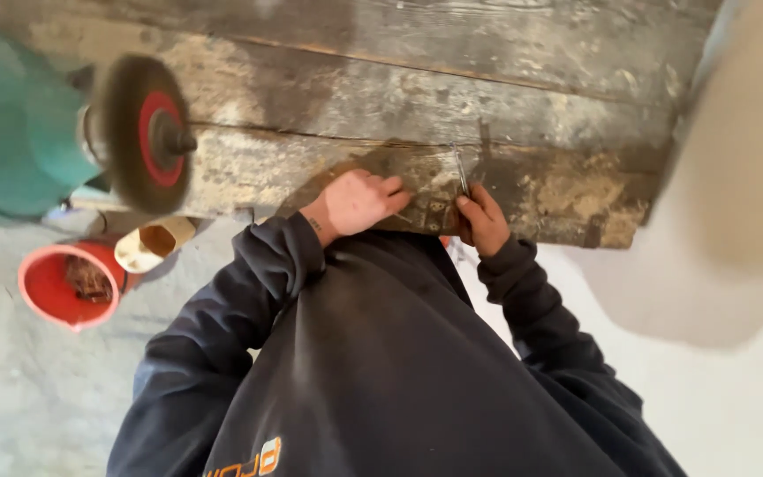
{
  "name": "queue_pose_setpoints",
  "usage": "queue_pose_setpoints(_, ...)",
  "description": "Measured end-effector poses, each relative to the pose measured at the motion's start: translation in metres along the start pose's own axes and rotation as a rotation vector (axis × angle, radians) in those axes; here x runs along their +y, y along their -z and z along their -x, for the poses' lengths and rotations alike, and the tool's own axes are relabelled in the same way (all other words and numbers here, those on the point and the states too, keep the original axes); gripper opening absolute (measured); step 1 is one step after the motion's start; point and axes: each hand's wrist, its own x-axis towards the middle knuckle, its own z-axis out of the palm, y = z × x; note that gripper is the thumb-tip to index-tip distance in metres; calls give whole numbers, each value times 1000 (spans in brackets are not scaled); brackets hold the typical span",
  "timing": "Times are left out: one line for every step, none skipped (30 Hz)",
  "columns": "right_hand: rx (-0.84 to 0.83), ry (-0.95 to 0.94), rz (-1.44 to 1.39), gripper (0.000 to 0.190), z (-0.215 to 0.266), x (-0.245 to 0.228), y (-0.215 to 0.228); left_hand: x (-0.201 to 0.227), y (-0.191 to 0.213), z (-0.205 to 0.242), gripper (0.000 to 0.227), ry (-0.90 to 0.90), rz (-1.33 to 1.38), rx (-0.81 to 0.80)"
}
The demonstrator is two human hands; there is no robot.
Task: The person sharpens several metal nails one by one using a green bench grinder. They hold each nail against the spinning grinding wheel to shape the tip, then place the sharpened nails onto a white plastic chair. The person repeats this process for multiple nails throughout the video.
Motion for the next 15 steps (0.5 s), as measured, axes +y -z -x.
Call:
queue_pose_setpoints(-27, -7, 15, 19, -3, 12, 2, 7, 14, 6, 23, 30, -6, 8)
queue_pose_setpoints(-53, 80, -2, 16, -7, 21, 5, 13, 27, 11, 27, 164, 172, 90)
queue_pose_setpoints(-81, 167, -22, 18, -11, 30, 7, 20, 41, 17, 32, 294, 350, 178)
queue_pose_setpoints(-111, 163, -1, 18, -11, 22, -2, 24, 32, 26, 32, 321, 340, 201)
queue_pose_setpoints(-45, 187, -134, 18, -11, 15, -13, 28, 22, 36, 35, 441, 414, 274)
queue_pose_setpoints(14, 203, -262, 23, -11, 7, -25, 35, 12, 47, 38, 569, 487, 354)
queue_pose_setpoints(-24, 191, -239, 23, -14, 13, -26, 37, 6, 57, 38, 603, 476, 385)
queue_pose_setpoints(-6, 283, -306, 26, -18, 18, -28, 38, -1, 65, 36, 773, 603, 324)
queue_pose_setpoints(11, 374, -376, 30, -21, 23, -29, 39, -8, 74, 34, 937, 735, 261)
queue_pose_setpoints(-29, 362, -352, 30, -25, 24, -40, 46, -11, 77, 34, 965, 734, 302)
queue_pose_setpoints(-56, 313, -267, 33, -27, 26, -51, 53, -14, 81, 38, 895, 957, 473)
queue_pose_setpoints(-94, 265, -174, 35, -32, 26, -64, 59, -16, 85, 42, 804, 1166, 662)
queue_pose_setpoints(-145, 254, -142, 35, -40, 32, -72, 68, -23, 83, 42, 825, 1152, 723)
queue_pose_setpoints(-295, 241, -164, 33, -51, 37, -81, 78, -29, 82, 49, 944, 1095, 780)
queue_pose_setpoints(-443, 217, -188, 32, -60, 43, -93, 87, -34, 82, 58, 1065, 1043, 835)
